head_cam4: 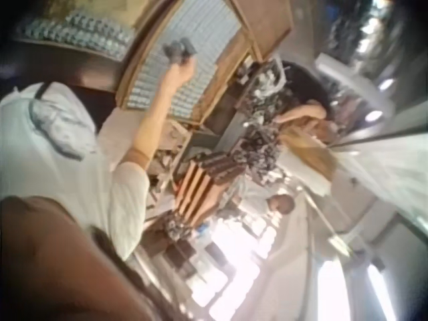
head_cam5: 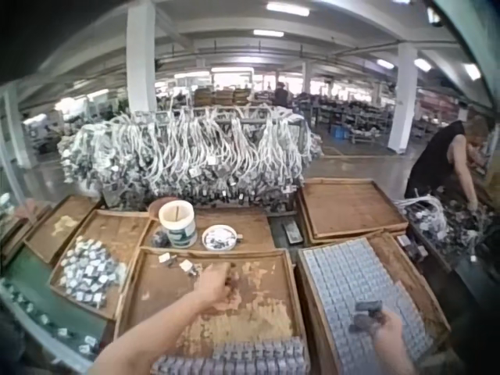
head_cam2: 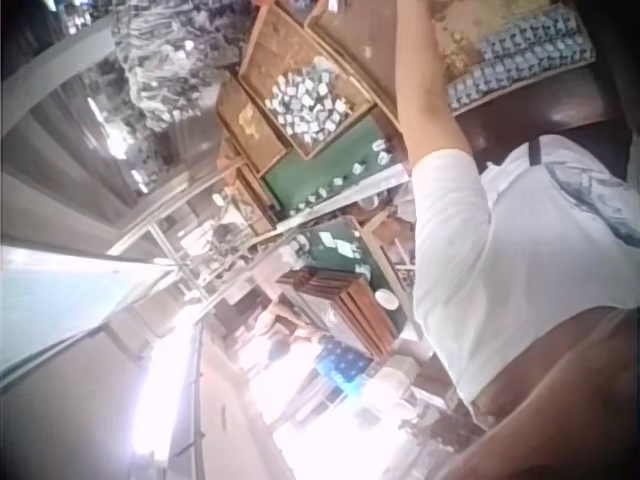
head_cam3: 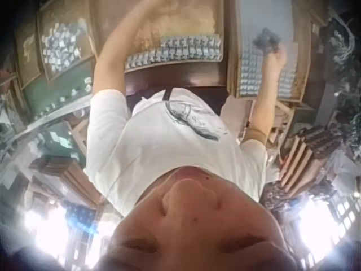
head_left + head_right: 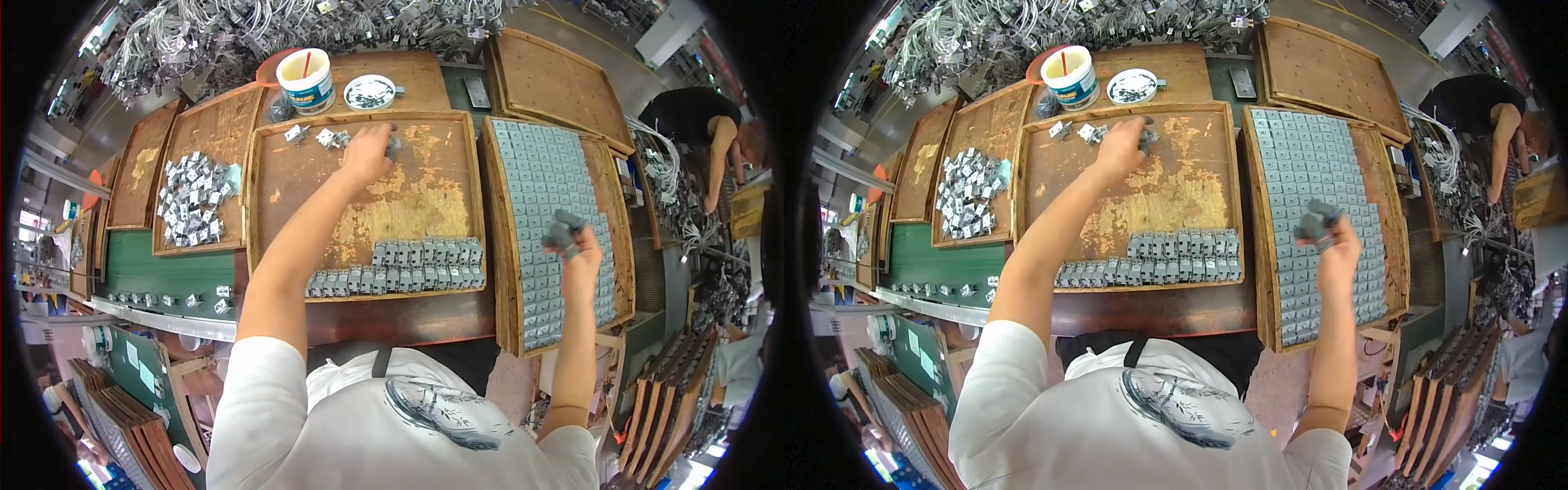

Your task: Sorting small electronic components and placing them into a grid-style plastic tray.

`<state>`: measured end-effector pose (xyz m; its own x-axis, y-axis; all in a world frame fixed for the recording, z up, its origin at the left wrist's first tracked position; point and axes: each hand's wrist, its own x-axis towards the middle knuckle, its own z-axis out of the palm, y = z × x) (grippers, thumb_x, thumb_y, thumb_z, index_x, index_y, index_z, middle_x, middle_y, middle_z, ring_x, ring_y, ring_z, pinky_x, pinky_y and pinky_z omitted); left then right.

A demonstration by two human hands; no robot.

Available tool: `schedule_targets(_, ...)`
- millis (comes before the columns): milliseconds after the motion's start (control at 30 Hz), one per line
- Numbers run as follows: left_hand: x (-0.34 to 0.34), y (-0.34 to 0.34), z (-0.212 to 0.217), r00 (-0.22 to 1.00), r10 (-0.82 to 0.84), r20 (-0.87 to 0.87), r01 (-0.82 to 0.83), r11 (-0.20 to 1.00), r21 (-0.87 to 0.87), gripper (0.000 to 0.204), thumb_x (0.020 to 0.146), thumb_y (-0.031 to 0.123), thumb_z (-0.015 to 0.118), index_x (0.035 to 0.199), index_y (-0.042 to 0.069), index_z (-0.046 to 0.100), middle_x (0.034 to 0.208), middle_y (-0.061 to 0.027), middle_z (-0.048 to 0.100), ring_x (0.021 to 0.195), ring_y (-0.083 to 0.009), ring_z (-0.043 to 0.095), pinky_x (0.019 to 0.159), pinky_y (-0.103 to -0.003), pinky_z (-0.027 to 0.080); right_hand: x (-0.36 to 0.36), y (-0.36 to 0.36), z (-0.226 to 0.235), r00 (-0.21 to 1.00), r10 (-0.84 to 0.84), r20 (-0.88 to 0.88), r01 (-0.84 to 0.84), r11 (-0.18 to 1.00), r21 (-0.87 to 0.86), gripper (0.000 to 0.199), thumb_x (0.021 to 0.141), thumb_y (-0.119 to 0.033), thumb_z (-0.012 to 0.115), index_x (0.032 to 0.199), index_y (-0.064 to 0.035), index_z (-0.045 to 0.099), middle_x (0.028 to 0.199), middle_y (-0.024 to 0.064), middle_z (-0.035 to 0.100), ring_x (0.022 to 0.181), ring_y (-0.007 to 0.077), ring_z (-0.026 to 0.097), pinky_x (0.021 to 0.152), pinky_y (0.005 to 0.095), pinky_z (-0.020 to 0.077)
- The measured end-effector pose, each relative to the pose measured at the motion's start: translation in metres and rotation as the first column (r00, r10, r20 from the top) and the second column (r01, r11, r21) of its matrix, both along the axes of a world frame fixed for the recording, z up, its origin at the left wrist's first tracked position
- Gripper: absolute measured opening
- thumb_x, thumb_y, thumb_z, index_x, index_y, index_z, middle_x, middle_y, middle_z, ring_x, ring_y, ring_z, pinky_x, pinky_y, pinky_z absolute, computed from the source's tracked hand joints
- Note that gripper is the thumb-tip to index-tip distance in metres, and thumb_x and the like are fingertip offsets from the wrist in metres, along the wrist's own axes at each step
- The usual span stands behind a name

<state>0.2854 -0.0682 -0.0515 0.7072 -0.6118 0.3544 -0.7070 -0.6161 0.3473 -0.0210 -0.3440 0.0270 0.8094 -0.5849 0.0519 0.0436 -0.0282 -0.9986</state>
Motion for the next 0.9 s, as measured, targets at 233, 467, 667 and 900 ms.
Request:
schedule_targets(233,-0.116,0.032,0.036,0.592,-0.383,-0.709,-0.270,0.734,-0.623,0.031,0.089,0.007,0.067,0.118,0.006,0.056,0.106,-0.0078,0.065,0.094,-0.0194,0.065,0.075,-0.030,0.051,0.006,0.087,0.006,0.994,0.107,-0.022,-0.103,0.987,0.119,0.034,0.085,-0.006,0.072,0.117,0.0004,0.062,0.097,0.0063,0.068,0.079,0.0156,0.067,0.067,0.0293,0.0555)
schedule_targets(467,-0.213,0.078,0.086,0.438,-0.535,-0.723,-0.460,0.557,-0.691,0.036,0.082,-0.008,0.070,0.115,0.002,0.060,0.111,-0.0047,0.061,0.102,-0.0134,0.060,0.086,-0.027,0.052,-0.001,0.148,0.045,0.852,0.332,-0.406,-0.505,0.725,-0.468,0.029,0.084,-0.007,0.073,0.109,0.0015,0.061,0.098,0.0117,0.068,0.082,0.0183,0.067,0.067,0.0316,0.0551)
schedule_targets(667,-0.227,0.086,0.095,0.524,-0.593,-0.611,-0.192,0.617,-0.763,0.040,0.083,-0.014,0.062,0.121,-0.001,0.062,0.116,-0.0046,0.053,0.111,-0.0154,0.056,0.091,-0.029,0.049,0.003,0.160,0.052,0.901,0.392,-0.188,-0.401,0.582,-0.707,0.027,0.072,-0.002,0.074,0.094,0.0026,0.058,0.088,0.0151,0.059,0.079,0.0351,0.063,0.065,0.0395,0.0526)
schedule_targets(900,-0.242,0.074,0.083,0.582,-0.486,-0.652,-0.110,0.747,-0.655,0.044,0.086,-0.015,0.057,0.128,-0.003,0.056,0.118,-0.0067,0.049,0.109,-0.0161,0.055,0.092,-0.026,0.045,0.000,0.163,0.035,0.929,0.343,-0.139,-0.285,0.426,-0.858,0.028,0.062,0.002,0.072,0.087,0.0017,0.059,0.086,0.0156,0.056,0.075,0.0373,0.059,0.062,0.0427,0.0498)
